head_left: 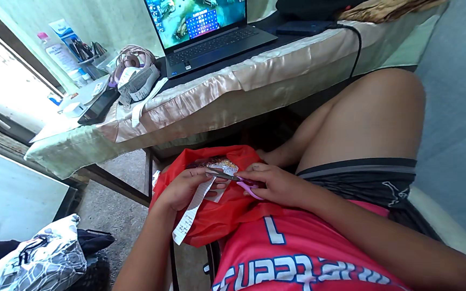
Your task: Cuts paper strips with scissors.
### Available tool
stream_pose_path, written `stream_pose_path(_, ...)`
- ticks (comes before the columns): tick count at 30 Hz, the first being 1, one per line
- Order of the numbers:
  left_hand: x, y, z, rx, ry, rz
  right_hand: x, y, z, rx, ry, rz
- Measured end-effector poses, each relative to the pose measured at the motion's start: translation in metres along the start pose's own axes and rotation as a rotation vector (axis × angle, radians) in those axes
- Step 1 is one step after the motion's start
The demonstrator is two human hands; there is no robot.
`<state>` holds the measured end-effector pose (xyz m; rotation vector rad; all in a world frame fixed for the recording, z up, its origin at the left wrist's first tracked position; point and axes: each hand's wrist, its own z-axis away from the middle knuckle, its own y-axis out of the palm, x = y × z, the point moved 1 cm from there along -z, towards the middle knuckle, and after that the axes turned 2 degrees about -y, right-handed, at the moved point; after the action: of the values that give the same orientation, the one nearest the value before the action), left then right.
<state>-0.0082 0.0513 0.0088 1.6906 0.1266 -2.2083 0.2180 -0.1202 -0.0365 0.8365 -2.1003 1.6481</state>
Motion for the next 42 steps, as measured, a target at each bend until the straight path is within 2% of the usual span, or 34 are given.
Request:
stream_pose_path(4, 0.0006, -0.0007, -0.0004, 0.02, 0.003, -0.014, -0.0028, 0.0011, 0.0003, -0.045, -0.018, 0.022)
stream_pose_path(31, 0.0007, -0.001, -0.0009, 0.016, 0.011, -0.018, 0.0005, 0.0005, 0.0, 0.0, -0.015, -0.013)
stream_pose_path(42, 0.0029, -0.001, -0.0032, 0.027, 0.023, 0.001, -0.0023, 0.002, 0.0, -0.064, 0.02, 0.003)
